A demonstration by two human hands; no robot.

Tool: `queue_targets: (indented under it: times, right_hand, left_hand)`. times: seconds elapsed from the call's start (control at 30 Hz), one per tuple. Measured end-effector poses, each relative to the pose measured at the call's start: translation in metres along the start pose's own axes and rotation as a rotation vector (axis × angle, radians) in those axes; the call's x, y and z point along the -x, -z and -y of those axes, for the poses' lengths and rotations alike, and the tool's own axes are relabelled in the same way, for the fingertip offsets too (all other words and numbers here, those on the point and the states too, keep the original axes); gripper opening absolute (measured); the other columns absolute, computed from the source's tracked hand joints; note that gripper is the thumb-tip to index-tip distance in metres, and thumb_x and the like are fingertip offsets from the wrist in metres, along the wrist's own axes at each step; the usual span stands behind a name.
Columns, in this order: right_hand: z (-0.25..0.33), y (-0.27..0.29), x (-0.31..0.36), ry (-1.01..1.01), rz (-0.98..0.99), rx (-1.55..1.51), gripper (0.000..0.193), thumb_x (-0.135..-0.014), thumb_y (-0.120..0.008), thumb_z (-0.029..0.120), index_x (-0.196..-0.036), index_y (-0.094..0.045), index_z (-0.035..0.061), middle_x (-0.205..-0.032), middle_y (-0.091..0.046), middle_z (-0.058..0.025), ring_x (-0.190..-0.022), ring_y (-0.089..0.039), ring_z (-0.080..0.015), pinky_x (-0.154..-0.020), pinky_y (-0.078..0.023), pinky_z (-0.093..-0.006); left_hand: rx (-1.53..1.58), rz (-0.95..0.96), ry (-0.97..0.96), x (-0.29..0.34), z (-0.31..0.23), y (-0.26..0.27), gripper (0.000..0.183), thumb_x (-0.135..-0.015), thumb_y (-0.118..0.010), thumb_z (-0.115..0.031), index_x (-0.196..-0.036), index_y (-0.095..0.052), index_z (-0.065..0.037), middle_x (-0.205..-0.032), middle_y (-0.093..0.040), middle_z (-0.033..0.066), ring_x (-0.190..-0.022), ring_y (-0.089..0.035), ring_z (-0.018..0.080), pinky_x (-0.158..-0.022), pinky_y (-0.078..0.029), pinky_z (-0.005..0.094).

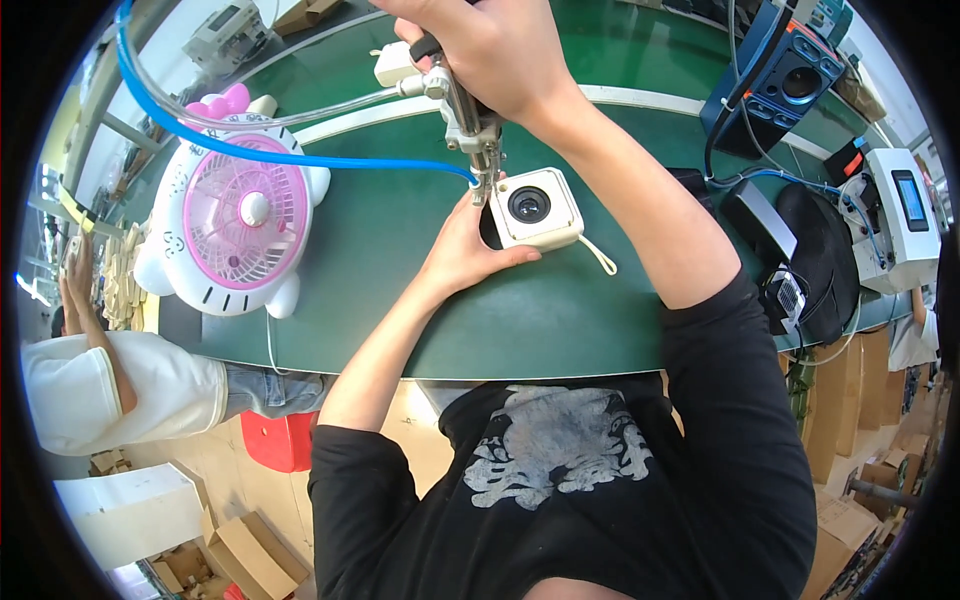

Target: The person assembles a small white electronic device on a production line using an electric screwdriver.

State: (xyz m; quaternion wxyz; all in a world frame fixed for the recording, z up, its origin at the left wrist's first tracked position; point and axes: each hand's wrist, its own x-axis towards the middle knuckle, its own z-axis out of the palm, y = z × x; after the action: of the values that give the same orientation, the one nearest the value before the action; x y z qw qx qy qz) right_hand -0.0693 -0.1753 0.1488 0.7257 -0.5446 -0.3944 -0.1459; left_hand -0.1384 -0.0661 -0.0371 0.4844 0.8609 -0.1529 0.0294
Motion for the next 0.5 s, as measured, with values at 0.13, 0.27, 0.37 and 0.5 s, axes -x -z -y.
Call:
queue_targets:
  times: [0.13,0.27,0.37,0.5]
  right_hand:
    - [0.006,-0.001,-0.004,0.049,0.011,-0.006,0.036,-0.089,-0.074,0.034,-0.081,-0.067,-0.0002,-0.063,-0.058,0.0018,-0.057,-0.050,-0.0054,-0.050,-0.038,-0.0248]
    - [0.027,0.006,-0.017,0.134,-0.021,0.011,0.045,-0.090,-0.072,0.043,-0.076,-0.066,0.0014,-0.062,-0.058,0.0015,-0.054,-0.051,-0.0048,-0.048,-0.037,-0.0222]
    - [0.034,0.007,-0.024,0.137,0.013,-0.048,0.045,-0.090,-0.072,0.046,-0.075,-0.064,0.0039,-0.060,-0.054,0.0032,-0.051,-0.049,-0.0040,-0.045,-0.036,-0.0210]
    - [0.036,0.007,-0.024,0.095,0.046,-0.077,0.043,-0.091,-0.071,0.044,-0.076,-0.064,0.0047,-0.060,-0.053,0.0039,-0.050,-0.047,-0.0031,-0.045,-0.035,-0.0210]
  left_hand:
    - [-0.003,-0.011,-0.032,0.006,0.005,0.001,0.106,-0.064,-0.093,-0.032,-0.148,-0.036,-0.001,-0.146,-0.045,0.0212,-0.136,-0.045,0.0331,-0.115,-0.035,0.0414]
    - [-0.057,-0.094,-0.175,0.004,0.018,0.008,0.103,-0.068,-0.089,-0.032,-0.150,-0.034,-0.002,-0.149,-0.042,0.0217,-0.139,-0.042,0.0337,-0.117,-0.032,0.0412]
    - [-0.122,-0.241,-0.151,0.001,0.014,0.011,0.069,-0.076,-0.083,-0.025,-0.134,-0.054,-0.003,-0.132,-0.058,0.0167,-0.120,-0.055,0.0299,-0.102,-0.043,0.0394]
    - [-0.202,-0.325,-0.219,-0.002,0.006,0.017,0.024,-0.081,-0.078,-0.015,-0.101,-0.070,-0.003,-0.096,-0.071,0.0070,-0.088,-0.063,0.0238,-0.082,-0.049,0.0367]
